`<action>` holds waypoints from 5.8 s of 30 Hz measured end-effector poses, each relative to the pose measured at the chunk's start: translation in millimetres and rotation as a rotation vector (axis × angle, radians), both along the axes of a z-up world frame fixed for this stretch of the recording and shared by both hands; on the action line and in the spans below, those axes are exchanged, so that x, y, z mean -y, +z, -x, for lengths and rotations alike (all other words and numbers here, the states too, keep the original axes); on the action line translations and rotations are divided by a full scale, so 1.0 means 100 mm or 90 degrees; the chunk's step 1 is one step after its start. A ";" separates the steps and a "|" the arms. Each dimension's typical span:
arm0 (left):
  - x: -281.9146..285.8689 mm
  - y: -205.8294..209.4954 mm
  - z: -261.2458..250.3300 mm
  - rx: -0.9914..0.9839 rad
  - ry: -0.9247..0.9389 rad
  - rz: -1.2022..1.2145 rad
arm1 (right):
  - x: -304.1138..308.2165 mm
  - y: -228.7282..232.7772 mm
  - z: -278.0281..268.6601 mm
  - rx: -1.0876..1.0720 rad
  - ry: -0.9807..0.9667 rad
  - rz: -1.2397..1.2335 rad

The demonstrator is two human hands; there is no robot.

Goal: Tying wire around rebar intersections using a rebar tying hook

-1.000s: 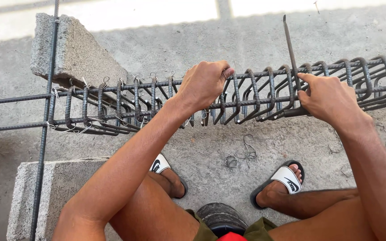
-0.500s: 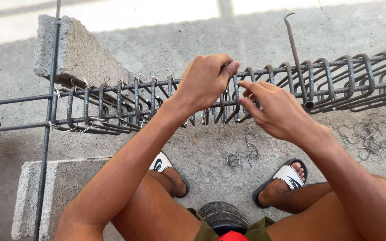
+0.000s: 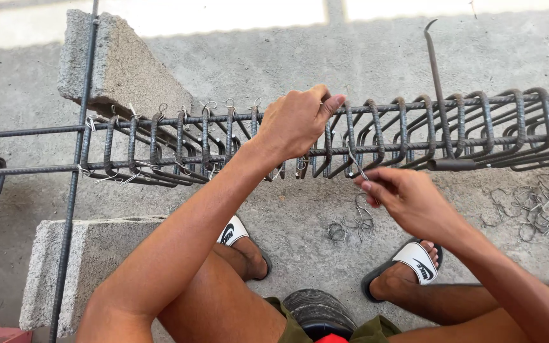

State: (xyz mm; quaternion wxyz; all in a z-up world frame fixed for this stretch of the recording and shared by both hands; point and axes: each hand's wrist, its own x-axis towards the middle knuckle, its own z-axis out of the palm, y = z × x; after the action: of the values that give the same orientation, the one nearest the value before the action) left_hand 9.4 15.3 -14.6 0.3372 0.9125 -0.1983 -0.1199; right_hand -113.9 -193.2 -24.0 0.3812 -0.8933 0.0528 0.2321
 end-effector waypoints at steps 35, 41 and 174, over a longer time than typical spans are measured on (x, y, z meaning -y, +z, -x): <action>0.02 -1.10 -0.47 0.065 -0.137 -0.280 | -0.17 -0.83 -0.20 -0.014 -0.044 -0.001; -0.03 -1.07 -0.46 0.037 -0.103 -0.192 | -0.08 -1.00 -0.26 -0.046 -0.049 -0.027; 0.42 -1.20 0.00 0.214 -0.007 -0.037 | 1.08 0.33 0.00 0.173 -0.247 -0.075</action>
State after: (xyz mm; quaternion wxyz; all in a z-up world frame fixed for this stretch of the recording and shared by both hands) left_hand 9.7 -26.3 -134.4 0.2719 0.9281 -0.2531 0.0266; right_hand -114.1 -301.5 8.7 0.4738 -0.8656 0.1584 0.0350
